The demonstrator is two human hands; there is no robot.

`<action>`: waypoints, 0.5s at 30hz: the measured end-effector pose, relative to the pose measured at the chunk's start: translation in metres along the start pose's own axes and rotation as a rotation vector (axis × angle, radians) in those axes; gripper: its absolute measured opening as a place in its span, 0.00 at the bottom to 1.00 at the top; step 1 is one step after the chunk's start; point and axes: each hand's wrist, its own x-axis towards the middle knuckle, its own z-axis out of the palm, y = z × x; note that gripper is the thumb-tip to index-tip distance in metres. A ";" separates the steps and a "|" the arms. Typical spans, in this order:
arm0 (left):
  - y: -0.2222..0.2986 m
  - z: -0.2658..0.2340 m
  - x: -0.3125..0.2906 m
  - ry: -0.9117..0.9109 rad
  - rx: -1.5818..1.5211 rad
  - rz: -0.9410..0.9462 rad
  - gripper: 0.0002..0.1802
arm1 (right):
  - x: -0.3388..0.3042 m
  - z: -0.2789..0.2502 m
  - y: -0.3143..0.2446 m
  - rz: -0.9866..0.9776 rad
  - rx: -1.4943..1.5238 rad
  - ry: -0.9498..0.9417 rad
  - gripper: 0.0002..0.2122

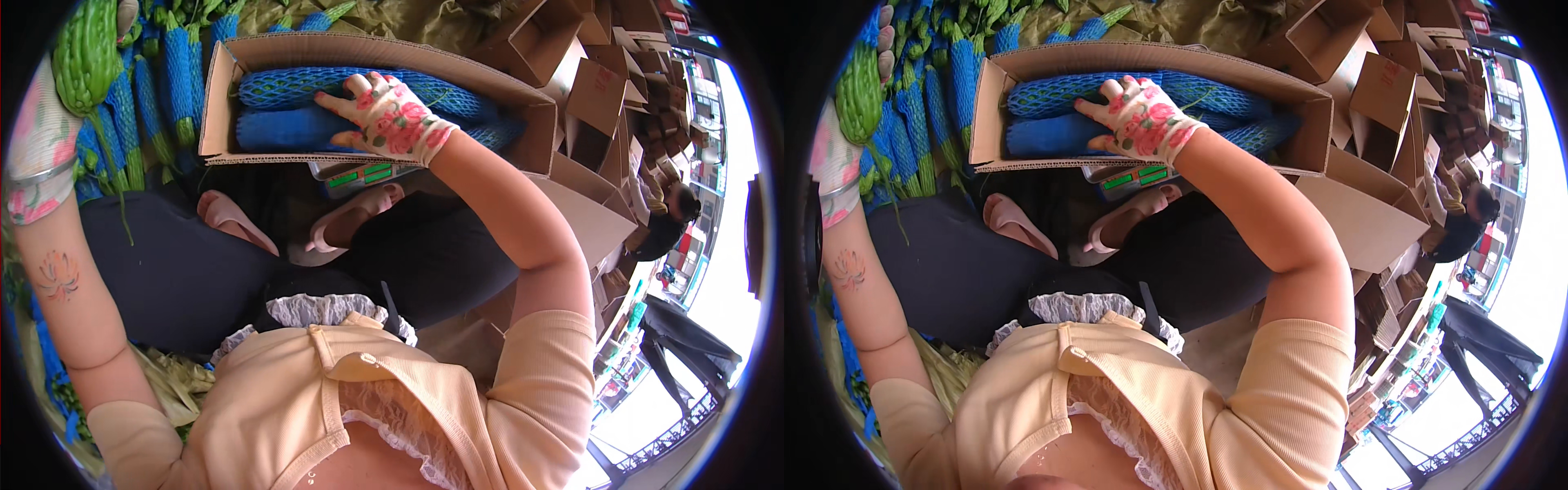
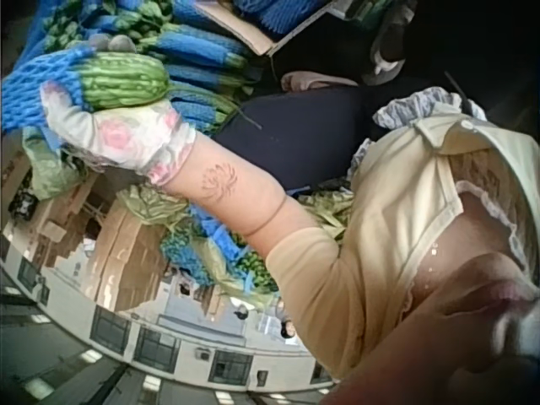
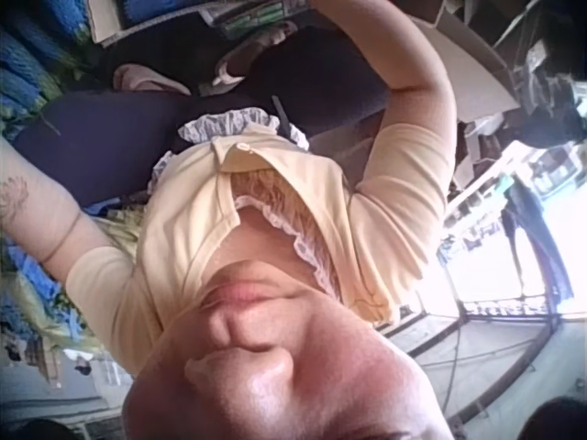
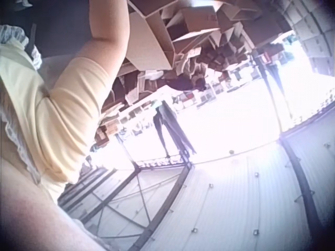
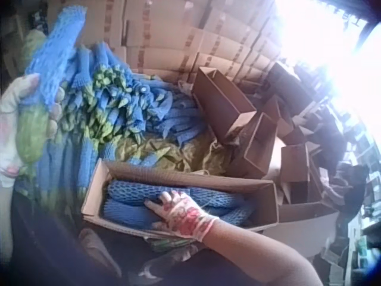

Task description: Packing bitter melons into cardboard boxes and weighing them.

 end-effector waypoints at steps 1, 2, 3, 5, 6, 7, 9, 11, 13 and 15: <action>-0.010 0.018 -0.007 0.205 0.371 0.160 0.20 | 0.001 -0.006 -0.003 0.025 0.012 -0.169 0.31; -0.013 0.016 -0.009 0.197 0.371 0.161 0.20 | 0.000 -0.005 -0.005 0.033 0.010 -0.167 0.31; -0.015 0.006 -0.010 0.133 0.351 0.170 0.20 | 0.001 0.000 -0.005 0.086 0.047 -0.155 0.30; -0.015 -0.024 -0.015 0.015 0.317 0.181 0.22 | 0.005 0.005 -0.009 0.127 0.095 -0.135 0.29; -0.016 -0.039 -0.012 -0.047 0.295 0.189 0.24 | 0.005 0.005 -0.009 0.134 0.092 -0.134 0.29; -0.018 -0.050 -0.008 -0.113 0.275 0.198 0.25 | 0.005 0.003 -0.009 0.131 0.076 -0.135 0.29; -0.033 -0.036 0.005 -0.305 0.076 0.195 0.23 | -0.002 0.001 -0.011 0.159 0.119 -0.125 0.27; -0.009 0.004 0.003 -0.079 0.034 0.037 0.21 | -0.010 0.001 0.000 0.204 0.300 0.063 0.21; -0.004 0.005 0.009 0.159 -0.028 -0.120 0.23 | -0.019 -0.025 0.003 0.283 0.526 0.213 0.18; -0.022 0.001 0.008 0.093 0.145 -0.043 0.23 | -0.031 -0.052 -0.004 0.417 0.851 0.341 0.19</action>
